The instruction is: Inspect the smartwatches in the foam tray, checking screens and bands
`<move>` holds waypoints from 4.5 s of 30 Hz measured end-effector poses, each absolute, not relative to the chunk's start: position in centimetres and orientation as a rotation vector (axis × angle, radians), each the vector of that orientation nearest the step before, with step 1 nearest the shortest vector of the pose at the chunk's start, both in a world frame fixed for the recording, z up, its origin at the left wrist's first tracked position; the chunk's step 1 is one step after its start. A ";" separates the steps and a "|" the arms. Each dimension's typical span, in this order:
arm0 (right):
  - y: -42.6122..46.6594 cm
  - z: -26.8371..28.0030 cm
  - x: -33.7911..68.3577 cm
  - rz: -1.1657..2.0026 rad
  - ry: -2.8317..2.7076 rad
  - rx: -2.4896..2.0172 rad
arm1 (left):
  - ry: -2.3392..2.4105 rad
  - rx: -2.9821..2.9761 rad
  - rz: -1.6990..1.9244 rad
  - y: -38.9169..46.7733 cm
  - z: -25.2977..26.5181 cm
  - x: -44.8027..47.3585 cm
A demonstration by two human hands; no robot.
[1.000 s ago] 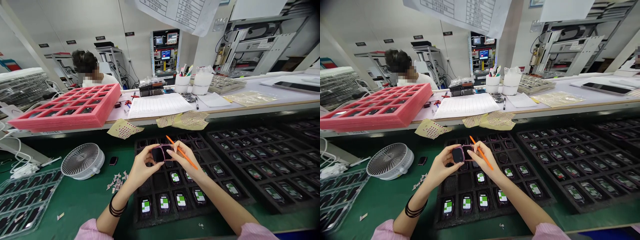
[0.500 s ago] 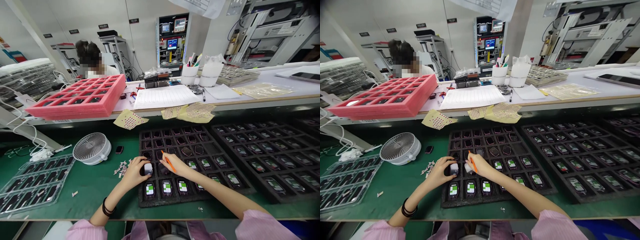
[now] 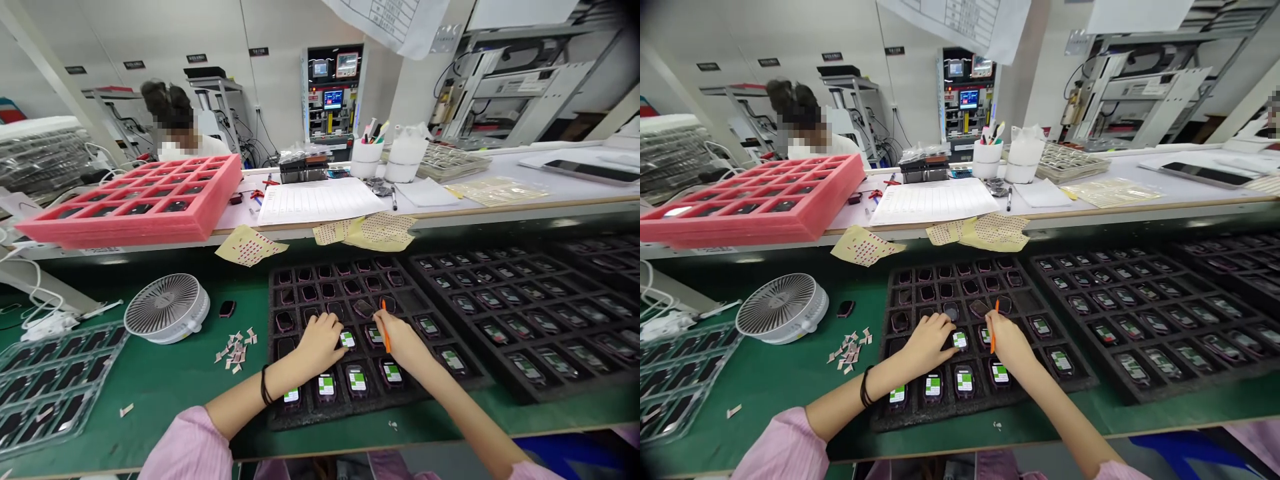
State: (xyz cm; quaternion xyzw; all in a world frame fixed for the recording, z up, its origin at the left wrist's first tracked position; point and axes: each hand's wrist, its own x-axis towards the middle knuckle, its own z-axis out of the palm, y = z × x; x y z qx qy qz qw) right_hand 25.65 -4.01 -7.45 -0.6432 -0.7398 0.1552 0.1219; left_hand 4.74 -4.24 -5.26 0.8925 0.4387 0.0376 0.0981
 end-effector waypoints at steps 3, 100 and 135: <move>-4.4 -8.0 25.3 0.435 -2.165 -1.881 | 1.330 2.640 -0.018 -3.6 -5.8 5.8; 1.0 0.5 21.4 1.769 -1.291 -0.729 | 0.748 0.997 0.880 -1.2 1.9 0.7; 0.4 1.1 21.2 1.440 -1.592 -0.863 | 1.013 1.427 1.081 -1.4 1.6 0.9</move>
